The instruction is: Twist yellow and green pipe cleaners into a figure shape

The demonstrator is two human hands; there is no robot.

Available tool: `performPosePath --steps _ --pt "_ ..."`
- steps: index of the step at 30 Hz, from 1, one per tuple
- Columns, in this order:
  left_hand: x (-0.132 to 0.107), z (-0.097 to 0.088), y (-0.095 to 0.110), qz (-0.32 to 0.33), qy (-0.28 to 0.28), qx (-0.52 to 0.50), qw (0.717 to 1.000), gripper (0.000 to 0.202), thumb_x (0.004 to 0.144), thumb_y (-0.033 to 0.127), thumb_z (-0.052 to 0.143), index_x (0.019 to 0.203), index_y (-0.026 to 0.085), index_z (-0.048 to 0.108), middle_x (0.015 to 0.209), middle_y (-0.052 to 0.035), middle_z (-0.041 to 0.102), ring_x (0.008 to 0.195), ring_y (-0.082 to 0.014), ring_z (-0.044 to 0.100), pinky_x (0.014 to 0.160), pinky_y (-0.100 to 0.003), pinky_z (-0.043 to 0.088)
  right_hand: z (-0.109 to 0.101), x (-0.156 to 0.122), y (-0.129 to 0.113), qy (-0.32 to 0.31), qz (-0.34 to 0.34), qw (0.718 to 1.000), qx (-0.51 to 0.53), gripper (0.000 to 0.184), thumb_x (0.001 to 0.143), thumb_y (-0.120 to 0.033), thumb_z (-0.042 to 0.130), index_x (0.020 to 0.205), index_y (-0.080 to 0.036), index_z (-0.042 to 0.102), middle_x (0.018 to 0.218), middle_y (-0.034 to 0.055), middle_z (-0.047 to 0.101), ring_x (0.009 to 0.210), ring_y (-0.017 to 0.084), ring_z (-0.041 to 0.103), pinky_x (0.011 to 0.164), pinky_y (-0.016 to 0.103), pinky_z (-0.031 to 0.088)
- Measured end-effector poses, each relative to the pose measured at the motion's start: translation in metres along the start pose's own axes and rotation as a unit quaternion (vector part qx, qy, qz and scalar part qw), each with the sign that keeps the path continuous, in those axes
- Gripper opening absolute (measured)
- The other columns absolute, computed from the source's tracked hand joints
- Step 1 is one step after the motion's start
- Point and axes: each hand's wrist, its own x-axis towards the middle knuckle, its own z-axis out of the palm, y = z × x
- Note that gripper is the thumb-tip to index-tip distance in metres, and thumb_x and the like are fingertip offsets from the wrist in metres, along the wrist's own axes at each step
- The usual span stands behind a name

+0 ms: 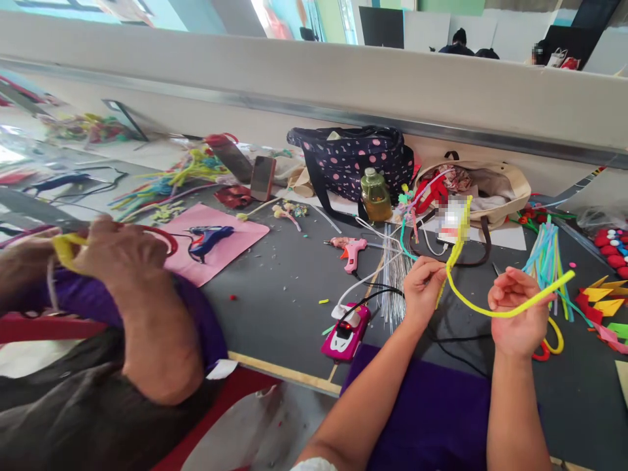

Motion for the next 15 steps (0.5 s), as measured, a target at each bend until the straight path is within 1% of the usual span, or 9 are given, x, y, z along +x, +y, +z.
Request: performPosePath --steps 2,5,7,9,12,15 --pt "0.001 0.001 -0.003 -0.057 0.002 -0.067 0.996 0.017 0.078 0.035 0.071 0.074 0.019 0.073 0.075 -0.0025 0.061 0.066 -0.0117 0.055 0.058 -0.023 0.043 0.0 0.003 0.002 0.021 0.019 1.0 -0.004 0.044 0.082 -0.058 0.057 0.09 -0.017 0.072 0.072 0.005 0.066 0.052 0.012 0.053 0.042 0.023 0.038" --pt "0.0 0.004 -0.007 -0.155 0.008 -0.173 0.973 0.024 0.071 0.04 0.076 0.076 0.017 0.072 0.073 -0.0008 0.061 0.058 -0.0086 0.054 0.053 -0.019 0.042 0.001 0.007 0.01 0.064 0.035 0.996 -0.059 0.031 0.08 -0.046 0.065 0.084 -0.016 0.069 0.068 0.0031 0.065 0.049 0.009 0.051 0.041 0.021 0.036" --pt "-0.001 0.006 -0.009 -0.207 0.014 -0.221 0.953 0.029 0.068 0.041 0.079 0.079 0.016 0.071 0.069 -0.0003 0.062 0.058 -0.0085 0.056 0.055 -0.019 0.044 0.0 0.008 0.017 0.09 0.046 0.991 -0.087 0.027 0.078 -0.043 0.068 0.078 -0.016 0.066 0.064 0.0002 0.062 0.046 0.007 0.048 0.04 0.019 0.035" --pt "-0.001 0.007 -0.009 -0.239 0.022 -0.256 0.936 0.031 0.066 0.039 0.081 0.082 0.015 0.071 0.066 -0.0001 0.064 0.059 -0.0088 0.059 0.058 -0.019 0.047 -0.002 0.01 0.023 0.101 0.07 0.987 -0.108 0.027 0.075 -0.043 0.071 0.074 -0.016 0.063 0.06 -0.0021 0.06 0.044 0.007 0.046 0.039 0.018 0.035" --pt "0.0 0.007 -0.009 -0.261 0.039 -0.305 0.915 0.032 0.062 0.036 0.084 0.083 0.015 0.071 0.067 0.0008 0.066 0.06 -0.0081 0.061 0.06 -0.018 0.049 -0.004 0.012 0.029 0.08 0.125 0.979 -0.138 0.03 0.07 -0.043 0.075 0.071 -0.017 0.061 0.06 -0.0029 0.059 0.045 0.007 0.046 0.037 0.017 0.034" --pt "0.0 0.007 -0.011 -0.287 0.06 -0.337 0.895 0.033 0.058 0.032 0.086 0.081 0.016 0.069 0.072 0.0014 0.068 0.058 -0.0072 0.062 0.06 -0.017 0.05 0.001 0.01 0.032 0.014 0.184 0.975 -0.124 0.032 0.067 -0.044 0.078 0.079 -0.017 0.065 0.068 -0.0022 0.061 0.051 0.007 0.048 0.04 0.018 0.037"
